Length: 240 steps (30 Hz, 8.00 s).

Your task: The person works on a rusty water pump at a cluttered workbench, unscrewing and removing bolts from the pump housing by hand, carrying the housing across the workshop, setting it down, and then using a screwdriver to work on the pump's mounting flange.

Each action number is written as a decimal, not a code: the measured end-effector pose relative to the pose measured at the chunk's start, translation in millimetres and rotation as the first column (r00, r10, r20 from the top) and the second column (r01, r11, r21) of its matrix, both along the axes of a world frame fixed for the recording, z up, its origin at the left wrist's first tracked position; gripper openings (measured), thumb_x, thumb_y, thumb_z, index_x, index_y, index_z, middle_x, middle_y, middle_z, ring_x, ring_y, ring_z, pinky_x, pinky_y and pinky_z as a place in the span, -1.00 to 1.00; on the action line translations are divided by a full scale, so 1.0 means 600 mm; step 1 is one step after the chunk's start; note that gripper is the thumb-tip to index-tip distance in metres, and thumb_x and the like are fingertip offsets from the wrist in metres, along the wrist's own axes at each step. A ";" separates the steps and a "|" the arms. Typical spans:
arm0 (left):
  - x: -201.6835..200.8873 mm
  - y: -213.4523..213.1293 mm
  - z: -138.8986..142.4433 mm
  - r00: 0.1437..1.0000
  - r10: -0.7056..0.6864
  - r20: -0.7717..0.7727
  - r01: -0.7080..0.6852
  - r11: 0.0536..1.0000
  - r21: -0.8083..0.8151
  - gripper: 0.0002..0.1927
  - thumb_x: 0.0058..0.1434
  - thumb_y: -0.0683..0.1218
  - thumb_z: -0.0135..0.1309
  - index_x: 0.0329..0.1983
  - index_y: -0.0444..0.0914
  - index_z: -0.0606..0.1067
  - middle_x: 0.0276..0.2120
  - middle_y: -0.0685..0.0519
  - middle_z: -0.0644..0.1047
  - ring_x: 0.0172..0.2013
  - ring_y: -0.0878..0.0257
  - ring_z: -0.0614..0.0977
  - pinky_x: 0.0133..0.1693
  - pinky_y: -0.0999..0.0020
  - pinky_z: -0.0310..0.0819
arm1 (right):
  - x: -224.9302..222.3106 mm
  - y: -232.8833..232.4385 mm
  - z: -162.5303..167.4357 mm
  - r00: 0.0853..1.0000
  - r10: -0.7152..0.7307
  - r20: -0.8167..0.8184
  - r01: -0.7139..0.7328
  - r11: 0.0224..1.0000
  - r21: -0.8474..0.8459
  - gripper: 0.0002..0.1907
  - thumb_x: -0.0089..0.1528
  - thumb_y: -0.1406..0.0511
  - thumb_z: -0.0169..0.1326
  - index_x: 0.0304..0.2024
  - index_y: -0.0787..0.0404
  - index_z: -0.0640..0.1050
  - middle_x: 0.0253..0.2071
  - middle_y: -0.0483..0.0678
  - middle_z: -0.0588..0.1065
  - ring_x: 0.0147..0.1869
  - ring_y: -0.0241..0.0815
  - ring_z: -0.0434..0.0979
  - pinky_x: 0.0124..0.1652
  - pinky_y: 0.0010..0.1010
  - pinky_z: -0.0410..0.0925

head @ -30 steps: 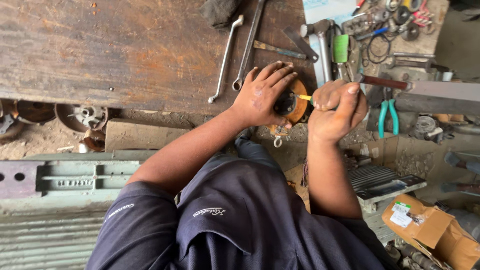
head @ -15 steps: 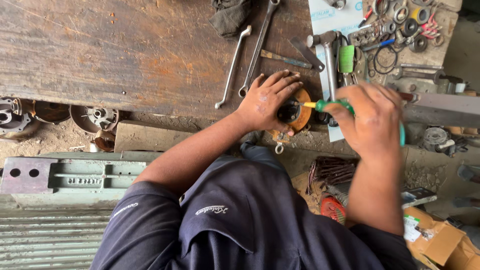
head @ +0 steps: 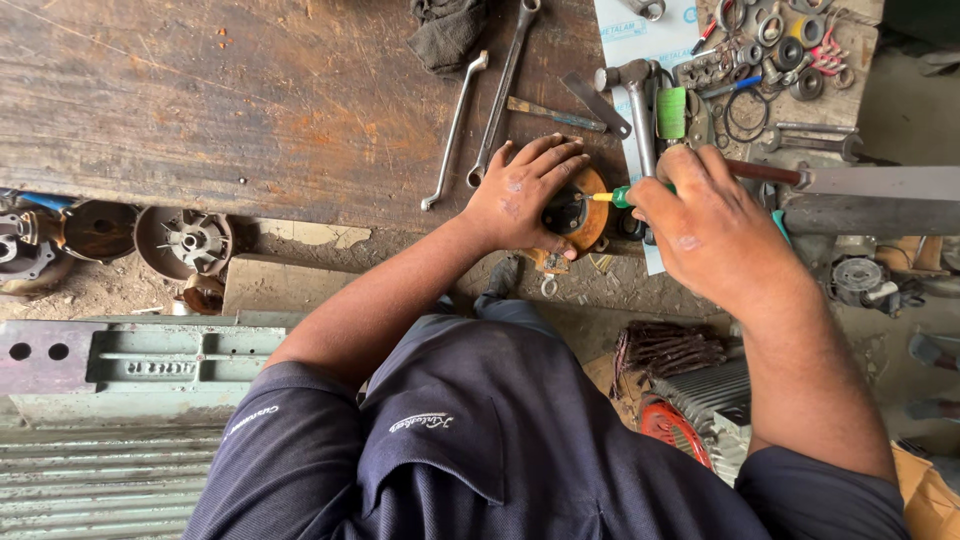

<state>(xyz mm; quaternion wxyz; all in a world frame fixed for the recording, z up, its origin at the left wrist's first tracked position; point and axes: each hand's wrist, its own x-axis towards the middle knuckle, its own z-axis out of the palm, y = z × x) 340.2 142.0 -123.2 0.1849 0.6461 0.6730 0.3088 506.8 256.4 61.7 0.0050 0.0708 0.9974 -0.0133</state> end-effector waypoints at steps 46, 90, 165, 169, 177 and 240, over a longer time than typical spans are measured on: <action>0.021 0.055 0.119 0.945 -0.283 0.165 0.207 0.906 0.369 -0.68 0.31 -0.11 0.26 0.09 -0.24 0.51 -0.09 -0.04 0.58 -0.05 -0.09 0.65 -0.01 0.08 0.56 | 0.040 0.014 0.015 0.946 -0.095 -0.308 -0.006 0.951 -0.310 -0.81 0.28 0.38 0.15 -0.05 0.20 0.50 -0.05 0.12 0.53 -0.04 0.11 0.65 -0.12 -0.20 0.53; 0.050 0.051 0.124 0.975 -0.101 0.197 0.030 0.942 0.335 -0.61 0.14 -0.07 0.35 -0.05 -0.24 0.46 -0.16 -0.09 0.56 -0.12 -0.18 0.62 -0.14 0.01 0.54 | 0.034 0.010 0.015 0.953 -0.103 -0.284 0.032 0.969 -0.246 -0.82 0.30 0.33 0.21 -0.07 0.17 0.52 -0.10 0.10 0.48 -0.01 0.15 0.62 -0.06 -0.08 0.50; 0.037 -0.002 0.037 0.940 0.341 -0.019 -0.337 0.934 0.114 -0.75 0.08 -0.01 0.30 -0.20 -0.17 0.58 -0.12 -0.03 0.56 -0.19 0.01 0.65 -0.19 0.14 0.57 | 0.089 0.044 -0.003 0.884 -0.078 -0.462 -0.191 0.841 -0.507 -0.78 0.19 0.54 0.21 -0.16 0.26 0.51 -0.11 0.03 0.52 0.04 -0.03 0.60 -0.01 -0.25 0.47; -0.094 -0.079 0.019 0.723 0.667 -0.181 -0.666 0.742 0.074 -0.94 0.24 -0.13 0.18 -0.23 -0.11 0.60 -0.17 0.01 0.57 -0.22 0.06 0.65 -0.20 0.17 0.57 | 0.115 0.045 0.014 0.825 -0.155 -0.543 -0.169 0.850 -0.499 -0.78 0.23 0.57 0.20 -0.13 0.30 0.49 -0.10 0.06 0.53 0.04 -0.04 0.59 0.03 -0.32 0.44; -0.161 -0.119 -0.082 0.661 0.724 -0.197 -0.730 0.682 0.057 -0.93 0.18 -0.17 0.08 -0.34 -0.15 0.57 -0.21 -0.02 0.54 -0.21 -0.11 0.61 -0.24 0.02 0.49 | 0.102 0.032 -0.016 0.834 -0.210 -0.510 -0.073 0.874 -0.480 -0.75 0.22 0.54 0.22 -0.09 0.32 0.50 -0.06 0.08 0.53 0.02 -0.01 0.58 0.05 -0.29 0.42; -0.029 0.020 -0.021 0.960 -0.138 0.243 0.113 0.987 0.115 -0.81 0.13 -0.14 0.28 -0.16 -0.22 0.66 -0.21 -0.04 0.67 -0.18 0.02 0.70 -0.11 0.19 0.57 | -0.043 -0.013 -0.194 0.674 -0.583 -0.454 -0.473 0.131 -0.871 -0.54 0.51 0.13 -0.04 -0.47 0.16 0.33 -0.48 -0.12 0.32 -0.45 -0.24 0.31 -0.38 -0.42 0.25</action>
